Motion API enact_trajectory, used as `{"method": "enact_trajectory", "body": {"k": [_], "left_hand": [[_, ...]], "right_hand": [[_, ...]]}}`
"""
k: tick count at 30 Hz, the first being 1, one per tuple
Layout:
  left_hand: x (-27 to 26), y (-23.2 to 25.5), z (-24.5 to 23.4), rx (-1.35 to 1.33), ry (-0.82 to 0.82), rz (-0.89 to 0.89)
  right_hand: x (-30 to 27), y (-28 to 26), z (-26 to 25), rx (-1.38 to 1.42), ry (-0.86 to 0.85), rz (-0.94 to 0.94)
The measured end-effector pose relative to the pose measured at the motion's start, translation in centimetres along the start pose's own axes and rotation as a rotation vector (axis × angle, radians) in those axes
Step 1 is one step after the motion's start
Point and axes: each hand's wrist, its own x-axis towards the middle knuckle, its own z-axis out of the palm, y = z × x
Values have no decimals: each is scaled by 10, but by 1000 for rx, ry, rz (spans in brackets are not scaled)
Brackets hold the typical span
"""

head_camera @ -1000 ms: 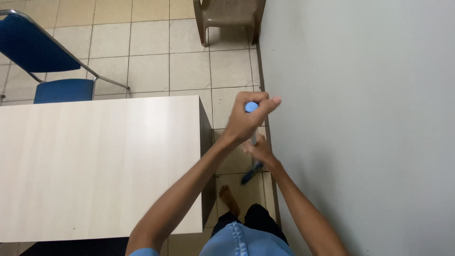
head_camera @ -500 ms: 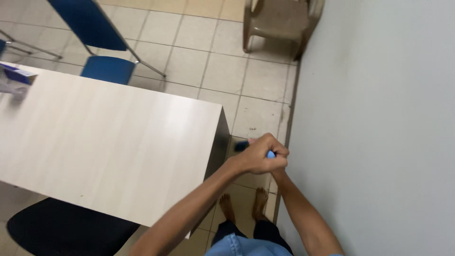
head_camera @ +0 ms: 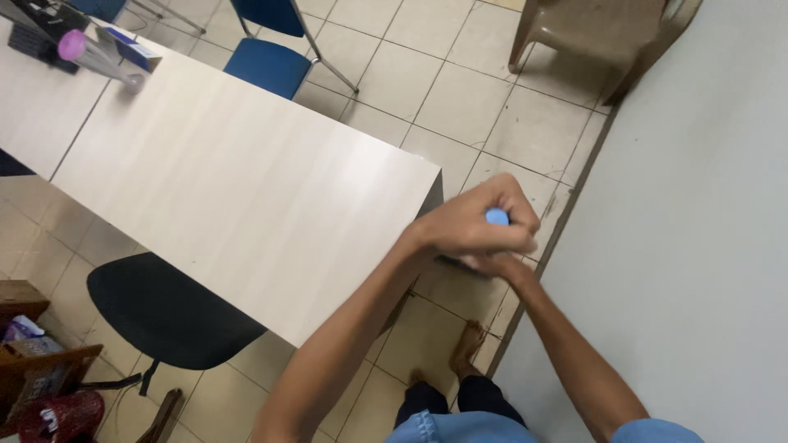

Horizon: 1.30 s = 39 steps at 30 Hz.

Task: Sweep the tiled floor of an office using a broom and dustpan.

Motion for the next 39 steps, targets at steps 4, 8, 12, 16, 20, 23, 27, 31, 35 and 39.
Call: {"method": "enact_trajectory", "body": {"k": [4, 8, 12, 16, 20, 23, 27, 31, 35, 39], "left_hand": [[-9, -14, -5, -142, 79, -85], [-38, -73, 21, -171, 307, -320], [-51, -79, 35, 124, 166, -256], [-46, -49, 20, 30, 105, -105], [-42, -72, -9, 203, 7, -1], [-27, -90, -26, 254, 8, -44], [5, -73, -44, 281, -76, -7], [64, -36, -55, 200, 73, 144], [92, -39, -60, 20, 131, 142], [110, -97, -50, 36, 216, 47]], "right_hand": [[46, 107, 11, -566, -185, -599], [67, 191, 22, -422, -187, -409], [64, 176, 15, -266, -331, -980], [44, 136, -17, -55, 45, -732], [66, 63, -27, 170, -115, -625], [73, 7, -19, -582, 189, -1432], [79, -4, -35, -287, 143, -881], [70, -29, -53, 161, 252, -902], [75, -2, -67, -489, 552, -627], [47, 6, -49, -508, 766, -211]]}}
